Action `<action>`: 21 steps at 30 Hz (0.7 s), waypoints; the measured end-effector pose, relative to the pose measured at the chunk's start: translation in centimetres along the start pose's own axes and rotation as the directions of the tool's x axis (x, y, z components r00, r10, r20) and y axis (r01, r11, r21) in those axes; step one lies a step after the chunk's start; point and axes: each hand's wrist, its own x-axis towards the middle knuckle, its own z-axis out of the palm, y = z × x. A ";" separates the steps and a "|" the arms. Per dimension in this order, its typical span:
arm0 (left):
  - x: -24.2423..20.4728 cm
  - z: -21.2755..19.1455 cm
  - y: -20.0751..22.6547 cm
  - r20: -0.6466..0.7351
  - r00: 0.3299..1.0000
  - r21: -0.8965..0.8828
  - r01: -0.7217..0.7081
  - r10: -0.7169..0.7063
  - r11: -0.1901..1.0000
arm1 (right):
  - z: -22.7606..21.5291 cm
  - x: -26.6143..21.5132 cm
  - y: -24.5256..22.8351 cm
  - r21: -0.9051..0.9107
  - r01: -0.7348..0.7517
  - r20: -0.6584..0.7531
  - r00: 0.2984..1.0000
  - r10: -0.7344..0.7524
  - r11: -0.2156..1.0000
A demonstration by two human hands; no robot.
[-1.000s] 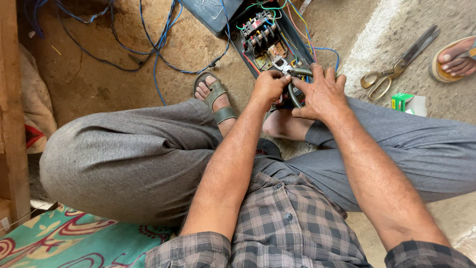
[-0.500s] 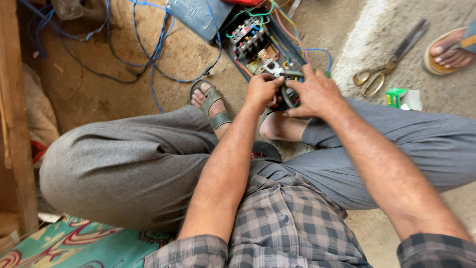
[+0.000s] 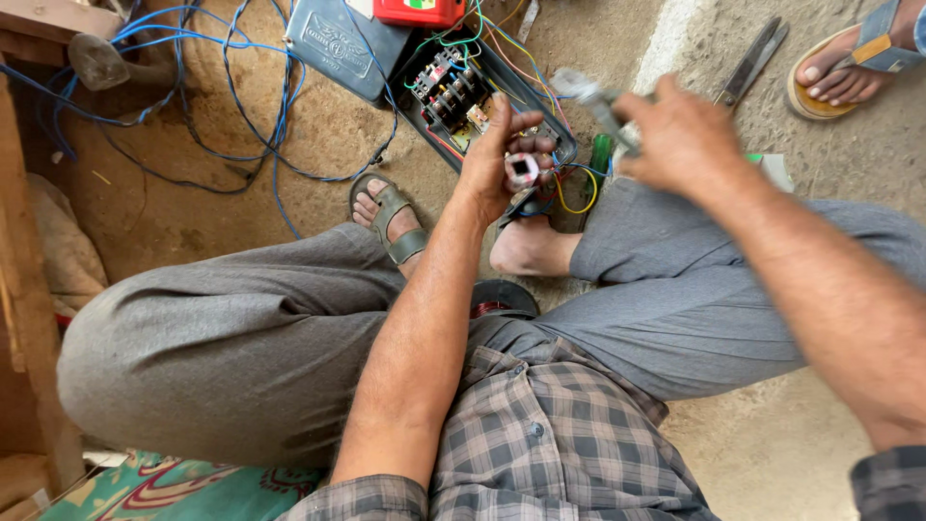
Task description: The person sits on the floor and works on an open electrical box, using pliers and a screwdriver to adjust wires and components. They remove a small component, compare it with another, and continue tightening connections inside the box.
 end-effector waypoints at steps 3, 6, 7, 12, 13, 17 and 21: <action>-0.8 1.3 1.3 0.128 0.989 -0.154 -0.060 0.080 0.986 | 0.1 -0.2 5.4 -0.043 -0.145 -0.044 0.989 0.144 0.988; -1.3 2.1 1.8 0.206 0.970 -0.190 -0.088 0.127 0.978 | 1.2 0.3 9.4 0.087 -0.394 0.082 0.918 0.388 0.915; -1.6 2.2 1.7 0.224 0.966 -0.193 -0.090 0.133 0.977 | 1.5 0.5 10.2 0.037 -0.396 0.084 0.916 0.392 0.918; -1.8 2.7 2.4 0.192 0.973 -0.187 -0.093 0.129 0.978 | 1.1 0.0 8.9 -0.317 -0.352 0.112 0.908 0.403 0.881; -1.7 2.7 2.4 0.178 0.976 -0.191 -0.087 0.122 0.978 | 1.3 -0.4 7.6 -0.193 -0.223 -0.081 0.974 0.211 0.955; -1.6 2.5 2.7 0.165 0.980 -0.146 -0.086 0.110 0.985 | 1.8 -0.2 1.0 0.371 0.337 -0.458 0.877 -0.145 0.865; -1.5 2.3 2.7 0.123 0.988 -0.201 -0.065 0.091 0.977 | 1.8 1.1 -3.9 0.493 0.583 -0.575 0.775 -0.261 0.646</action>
